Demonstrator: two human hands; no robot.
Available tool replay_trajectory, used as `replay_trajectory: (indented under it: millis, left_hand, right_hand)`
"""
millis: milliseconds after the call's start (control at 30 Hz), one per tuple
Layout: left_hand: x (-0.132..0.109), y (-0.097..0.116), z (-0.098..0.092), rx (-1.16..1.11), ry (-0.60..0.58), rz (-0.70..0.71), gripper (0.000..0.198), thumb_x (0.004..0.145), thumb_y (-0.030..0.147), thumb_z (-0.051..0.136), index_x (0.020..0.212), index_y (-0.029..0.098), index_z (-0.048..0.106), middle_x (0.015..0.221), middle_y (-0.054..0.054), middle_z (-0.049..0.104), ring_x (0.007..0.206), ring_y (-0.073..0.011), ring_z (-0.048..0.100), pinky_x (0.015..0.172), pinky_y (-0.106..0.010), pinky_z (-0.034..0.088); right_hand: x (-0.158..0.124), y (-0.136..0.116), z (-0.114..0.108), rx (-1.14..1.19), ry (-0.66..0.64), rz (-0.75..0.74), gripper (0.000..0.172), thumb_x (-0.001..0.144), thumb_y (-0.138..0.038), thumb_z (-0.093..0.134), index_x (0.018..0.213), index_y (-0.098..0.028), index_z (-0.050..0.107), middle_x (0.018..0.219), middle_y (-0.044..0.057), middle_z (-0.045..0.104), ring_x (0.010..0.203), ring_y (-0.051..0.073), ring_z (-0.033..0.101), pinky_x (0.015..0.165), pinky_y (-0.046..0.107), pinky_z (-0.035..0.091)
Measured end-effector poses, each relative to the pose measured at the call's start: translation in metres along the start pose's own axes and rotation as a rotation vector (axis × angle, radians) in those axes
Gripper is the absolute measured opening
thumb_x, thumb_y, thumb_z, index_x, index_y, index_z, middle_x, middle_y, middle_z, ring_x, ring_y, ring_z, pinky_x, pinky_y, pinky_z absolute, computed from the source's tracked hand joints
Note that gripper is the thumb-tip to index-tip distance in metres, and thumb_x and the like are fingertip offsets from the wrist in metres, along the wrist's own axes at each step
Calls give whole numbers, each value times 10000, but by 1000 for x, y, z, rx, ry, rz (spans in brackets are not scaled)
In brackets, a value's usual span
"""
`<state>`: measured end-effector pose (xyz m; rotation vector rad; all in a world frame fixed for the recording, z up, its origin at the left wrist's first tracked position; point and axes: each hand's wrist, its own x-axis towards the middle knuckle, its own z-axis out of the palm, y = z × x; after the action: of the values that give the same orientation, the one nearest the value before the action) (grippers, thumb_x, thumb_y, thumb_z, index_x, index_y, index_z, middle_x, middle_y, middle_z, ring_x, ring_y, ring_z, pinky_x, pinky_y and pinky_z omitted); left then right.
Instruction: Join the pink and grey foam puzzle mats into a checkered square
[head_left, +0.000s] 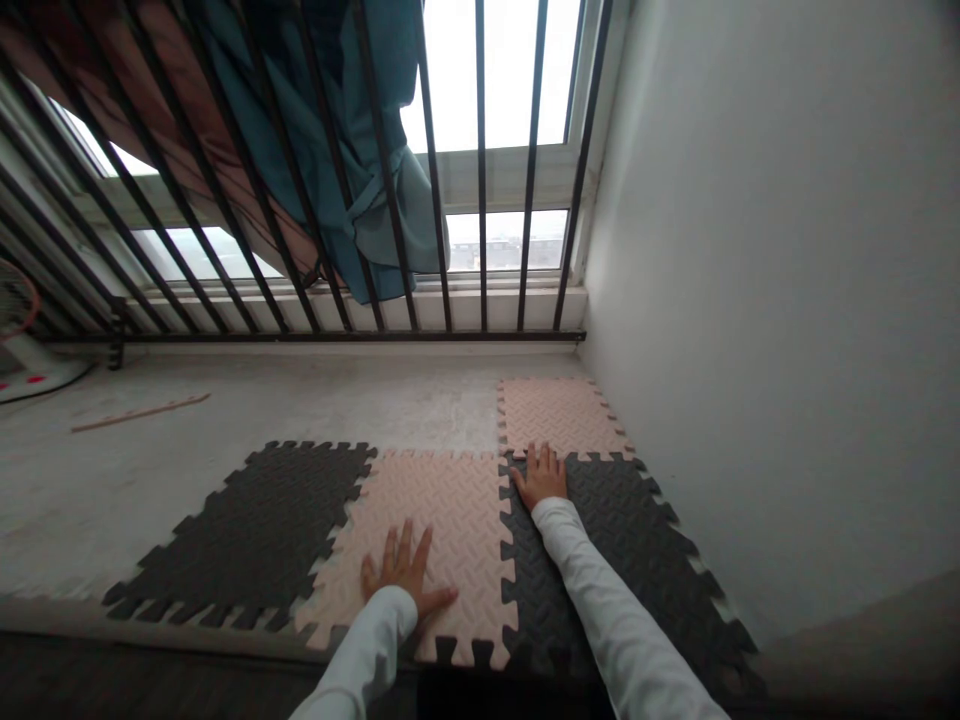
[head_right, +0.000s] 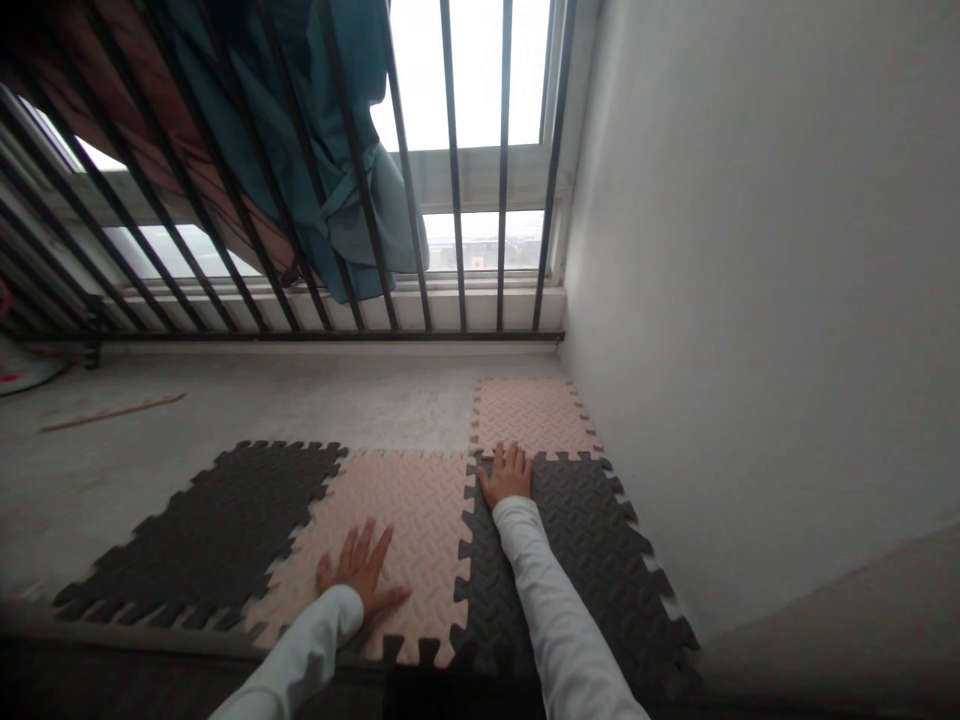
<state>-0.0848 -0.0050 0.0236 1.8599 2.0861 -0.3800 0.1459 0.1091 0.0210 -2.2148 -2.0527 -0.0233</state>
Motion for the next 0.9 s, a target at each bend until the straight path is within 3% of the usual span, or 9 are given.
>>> replay_trajectory:
  millis: [100, 167, 300, 500, 633, 733, 800, 900]
  left_hand:
    - [-2, 2, -2, 5, -2, -8, 869, 578, 667, 432, 1314, 338, 108, 1431, -10, -19, 1295, -279, -41, 958, -604, 43]
    - [-4, 2, -4, 2, 0, -5, 862, 584, 661, 428, 1315, 333, 110, 1431, -11, -21, 1295, -278, -42, 959, -602, 39]
    - [-4, 2, -7, -4, -16, 2, 872, 582, 659, 431, 1318, 330, 100, 1430, -15, -34, 1293, -280, -53, 957, -603, 30]
    - [-6, 3, -6, -48, -34, 7, 911, 559, 694, 426, 1322, 327, 89, 1428, -13, -58, 1287, -288, -87, 956, -610, -18]
    - [-7, -2, -12, -129, -38, 69, 904, 552, 608, 526, 1320, 333, 135, 1431, -21, -32, 1289, -287, -74, 967, -607, -14]
    - [-2, -28, -25, -217, -20, 98, 684, 621, 451, 552, 1259, 329, 336, 1420, -4, 174, 1290, -223, 137, 1027, -448, 167]
    - [-2, -59, -35, -212, 48, -17, 524, 670, 308, 519, 1188, 291, 447, 1352, -12, 343, 1216, -171, 321, 988, -317, 286]
    - [-10, -111, -40, -143, 121, -285, 405, 688, 180, 467, 1082, 119, 534, 1198, -155, 489, 1067, -232, 485, 902, -348, 375]
  right_hand:
    - [-4, 1, 1, 28, -36, -149, 581, 821, -467, 204, 1339, -205, 175, 1416, 61, 174, 1275, 208, 178, 1022, 466, 71]
    - [-2, 3, 0, 36, -110, -217, 571, 823, -466, 173, 1332, -208, 197, 1410, 35, 199, 1286, 171, 141, 1032, 451, 40]
    - [3, 1, 0, 50, -195, -210, 622, 807, -498, 169, 1328, -162, 209, 1411, 46, 194, 1294, 158, 97, 1039, 435, 20]
    - [2, -4, 6, 51, -168, -175, 671, 787, -520, 209, 1326, -121, 213, 1411, 51, 185, 1293, 163, 106, 1045, 406, 40]
    - [0, -2, 9, 6, -163, -177, 633, 803, -499, 179, 1328, -146, 205, 1414, 35, 177, 1290, 142, 120, 1046, 400, 57]
    - [2, -2, 8, -34, -172, -164, 615, 802, -506, 206, 1323, -180, 225, 1411, 24, 193, 1284, 140, 151, 1045, 398, 84]
    - [3, -3, 7, -41, -162, -163, 587, 800, -508, 241, 1317, -230, 240, 1408, 12, 211, 1278, 144, 173, 1040, 406, 103]
    - [2, -5, 4, -31, -135, -172, 543, 801, -492, 280, 1299, -276, 275, 1395, 10, 256, 1268, 151, 207, 1033, 413, 126]
